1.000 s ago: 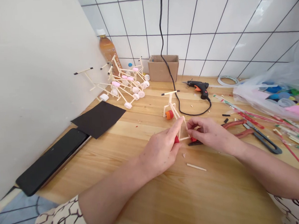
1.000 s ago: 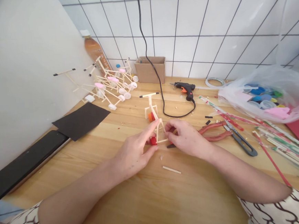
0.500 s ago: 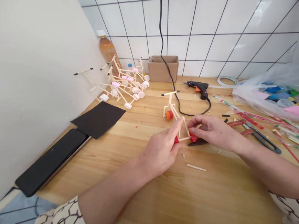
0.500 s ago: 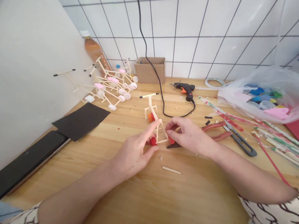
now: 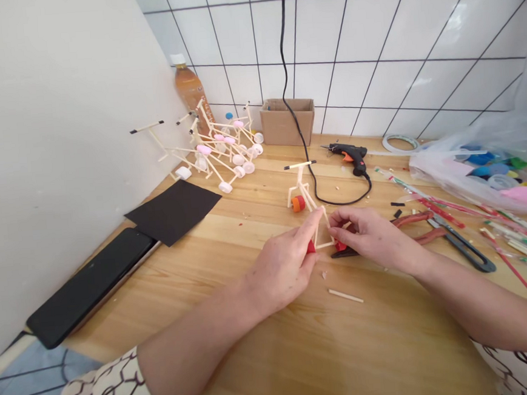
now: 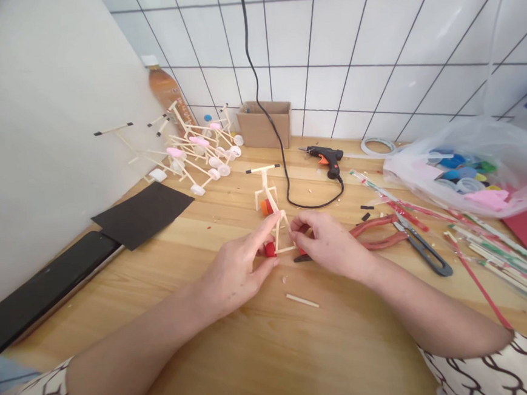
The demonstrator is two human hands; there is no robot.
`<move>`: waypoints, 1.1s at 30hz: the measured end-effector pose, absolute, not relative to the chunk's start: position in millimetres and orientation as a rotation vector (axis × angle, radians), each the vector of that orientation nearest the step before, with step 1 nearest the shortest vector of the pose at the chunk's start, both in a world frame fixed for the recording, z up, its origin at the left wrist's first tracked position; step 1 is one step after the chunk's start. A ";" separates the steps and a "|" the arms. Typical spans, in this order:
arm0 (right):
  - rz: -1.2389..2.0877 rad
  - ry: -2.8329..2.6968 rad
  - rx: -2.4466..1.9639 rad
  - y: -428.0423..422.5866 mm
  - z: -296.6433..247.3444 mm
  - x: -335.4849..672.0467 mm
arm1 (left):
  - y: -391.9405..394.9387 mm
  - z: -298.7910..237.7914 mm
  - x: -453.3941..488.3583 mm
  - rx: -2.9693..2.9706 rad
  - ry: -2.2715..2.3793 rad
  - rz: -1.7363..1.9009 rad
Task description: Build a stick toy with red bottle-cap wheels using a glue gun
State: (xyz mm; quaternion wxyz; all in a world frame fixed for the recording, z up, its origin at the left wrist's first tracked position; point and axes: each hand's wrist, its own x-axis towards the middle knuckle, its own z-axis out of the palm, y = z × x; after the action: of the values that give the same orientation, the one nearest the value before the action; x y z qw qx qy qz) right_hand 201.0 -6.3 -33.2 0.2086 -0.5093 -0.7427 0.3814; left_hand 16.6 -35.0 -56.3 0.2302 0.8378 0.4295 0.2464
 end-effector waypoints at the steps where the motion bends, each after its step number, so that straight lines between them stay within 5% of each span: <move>1: 1.061 -2.070 -1.413 -6.1 -33.6 201.2 | -35.0 -56.3 16.6 2.307 1.181 0.681; 33: 1.139 -1.946 -1.460 -5.4 -34.4 205.9 | -34.5 -56.7 17.0 2.320 1.186 0.701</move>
State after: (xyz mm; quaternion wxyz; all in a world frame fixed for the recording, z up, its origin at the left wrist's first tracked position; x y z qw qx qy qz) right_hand 205.9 -5.4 -34.4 0.2258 -0.5294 -0.7057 0.4133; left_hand 17.0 -34.5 -56.7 0.2201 0.8387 0.4288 0.2535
